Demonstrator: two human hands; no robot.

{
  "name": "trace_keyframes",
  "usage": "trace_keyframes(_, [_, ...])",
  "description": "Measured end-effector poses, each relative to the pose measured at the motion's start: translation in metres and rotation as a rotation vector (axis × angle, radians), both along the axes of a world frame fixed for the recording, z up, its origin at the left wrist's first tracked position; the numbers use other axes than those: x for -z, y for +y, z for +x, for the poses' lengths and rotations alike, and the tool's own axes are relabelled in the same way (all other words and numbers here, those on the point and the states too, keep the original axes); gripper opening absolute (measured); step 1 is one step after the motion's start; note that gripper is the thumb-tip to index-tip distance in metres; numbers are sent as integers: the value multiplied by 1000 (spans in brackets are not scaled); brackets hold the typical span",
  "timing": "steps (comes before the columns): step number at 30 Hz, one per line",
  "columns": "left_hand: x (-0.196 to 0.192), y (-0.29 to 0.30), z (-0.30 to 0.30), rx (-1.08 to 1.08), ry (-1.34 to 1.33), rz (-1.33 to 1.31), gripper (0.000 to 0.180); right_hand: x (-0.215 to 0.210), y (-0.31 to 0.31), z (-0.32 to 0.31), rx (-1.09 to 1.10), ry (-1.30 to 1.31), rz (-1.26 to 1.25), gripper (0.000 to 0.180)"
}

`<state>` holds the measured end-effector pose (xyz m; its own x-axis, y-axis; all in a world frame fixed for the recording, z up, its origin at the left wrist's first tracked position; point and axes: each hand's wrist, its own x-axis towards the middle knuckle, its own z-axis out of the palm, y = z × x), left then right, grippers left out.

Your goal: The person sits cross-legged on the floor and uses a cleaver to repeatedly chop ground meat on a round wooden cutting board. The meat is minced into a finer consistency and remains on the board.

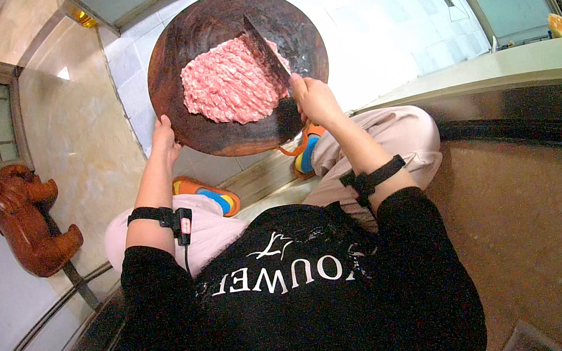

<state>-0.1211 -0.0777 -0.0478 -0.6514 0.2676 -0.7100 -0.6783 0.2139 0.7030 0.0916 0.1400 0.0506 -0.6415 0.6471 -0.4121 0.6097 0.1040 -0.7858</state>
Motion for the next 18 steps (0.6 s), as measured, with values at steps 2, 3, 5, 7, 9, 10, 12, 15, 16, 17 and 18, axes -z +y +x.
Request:
trace_keyframes(2, [3, 0, -1, -8, 2, 16, 39, 1, -1, 0, 23, -15, 20, 52])
trace_keyframes(3, [4, -1, 0, -14, -5, 22, 39, 1, -1, 0, 41, 17, 14, 52])
trace_keyframes(5, [6, -2, -1, -11, 3, 34, 39, 1, -2, 0, 104, 17, -19, 52])
trace_keyframes(7, [8, -2, -2, -16, 2, 47, 40, 1, -2, -1, 34, -27, 71, 51])
trace_keyframes(9, [8, -2, -3, -23, -19, 63, 40, 1, -2, -1, 1, -39, 95, 51])
trace_keyframes(10, [9, -2, -3, -10, -3, 38, 40, 2, -1, -2, 11, -45, 76, 51])
trace_keyframes(12, [9, -3, -4, 28, -6, -29, 40, 5, -2, 1, 74, -20, 63, 52])
trace_keyframes(15, [13, -4, -4, 54, 15, -86, 38, 10, -3, 3, 12, -8, 129, 51])
trace_keyframes(16, [15, -4, -5, 49, 4, -78, 39, 10, -3, 3, -31, -79, 103, 51])
trace_keyframes(17, [17, -5, -5, 52, -3, -61, 40, 10, -2, 3, -12, -72, 70, 50])
trace_keyframes(18, [19, -5, -7, 50, 2, -39, 42, 9, -1, 2, -10, -57, 100, 50])
